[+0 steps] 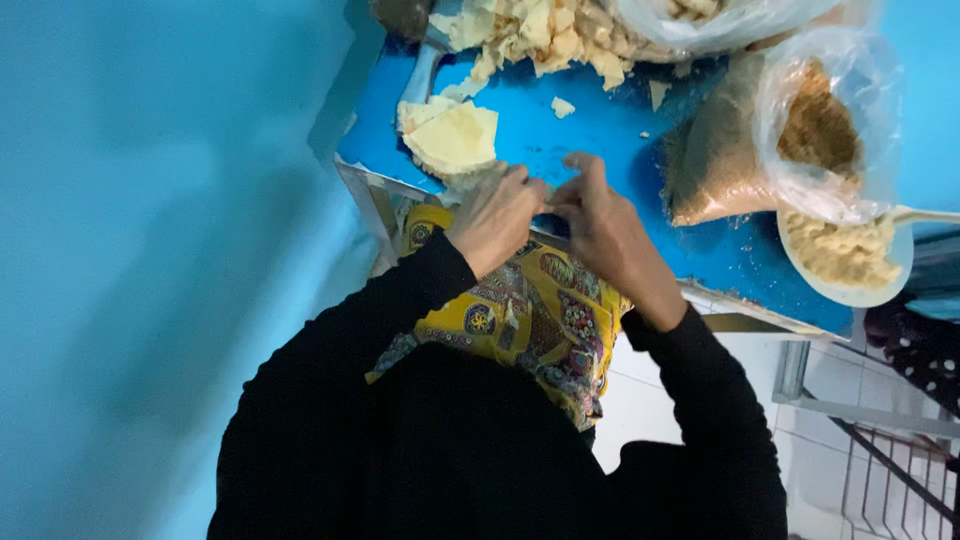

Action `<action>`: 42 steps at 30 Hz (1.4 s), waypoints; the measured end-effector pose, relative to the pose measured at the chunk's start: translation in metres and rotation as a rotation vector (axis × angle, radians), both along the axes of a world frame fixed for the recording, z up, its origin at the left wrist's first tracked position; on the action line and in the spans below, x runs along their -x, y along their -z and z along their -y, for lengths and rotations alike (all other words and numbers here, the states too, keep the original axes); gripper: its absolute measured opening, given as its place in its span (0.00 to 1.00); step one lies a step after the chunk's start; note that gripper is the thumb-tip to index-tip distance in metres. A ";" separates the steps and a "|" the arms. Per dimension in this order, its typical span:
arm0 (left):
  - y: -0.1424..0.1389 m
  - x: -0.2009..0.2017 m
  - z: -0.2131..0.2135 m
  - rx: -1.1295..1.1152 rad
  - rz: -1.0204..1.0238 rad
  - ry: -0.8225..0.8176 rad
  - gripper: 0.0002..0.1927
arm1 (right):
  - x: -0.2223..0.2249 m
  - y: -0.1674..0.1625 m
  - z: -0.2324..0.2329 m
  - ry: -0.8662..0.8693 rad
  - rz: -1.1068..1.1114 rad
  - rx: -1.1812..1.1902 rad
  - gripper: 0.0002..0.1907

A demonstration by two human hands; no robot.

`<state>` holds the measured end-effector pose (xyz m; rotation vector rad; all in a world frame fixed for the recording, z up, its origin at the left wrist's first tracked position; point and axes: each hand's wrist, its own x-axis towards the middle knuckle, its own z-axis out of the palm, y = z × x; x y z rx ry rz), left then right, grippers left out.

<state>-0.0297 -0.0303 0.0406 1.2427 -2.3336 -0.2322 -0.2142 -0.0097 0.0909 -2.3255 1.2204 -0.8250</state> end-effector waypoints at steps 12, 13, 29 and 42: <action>0.012 0.004 -0.032 0.499 0.380 -0.125 0.16 | -0.004 0.033 -0.027 0.139 -0.358 0.460 0.35; 0.012 0.005 -0.030 0.460 0.426 -0.142 0.16 | -0.007 0.033 -0.027 0.154 -0.392 0.456 0.35; 0.012 -0.072 -0.029 0.334 -0.398 -0.403 0.15 | 0.015 -0.023 0.065 -0.016 -0.214 0.232 0.33; 0.019 -0.069 -0.032 0.364 -0.560 -0.382 0.12 | -0.095 0.001 0.052 -0.126 -0.012 0.222 0.36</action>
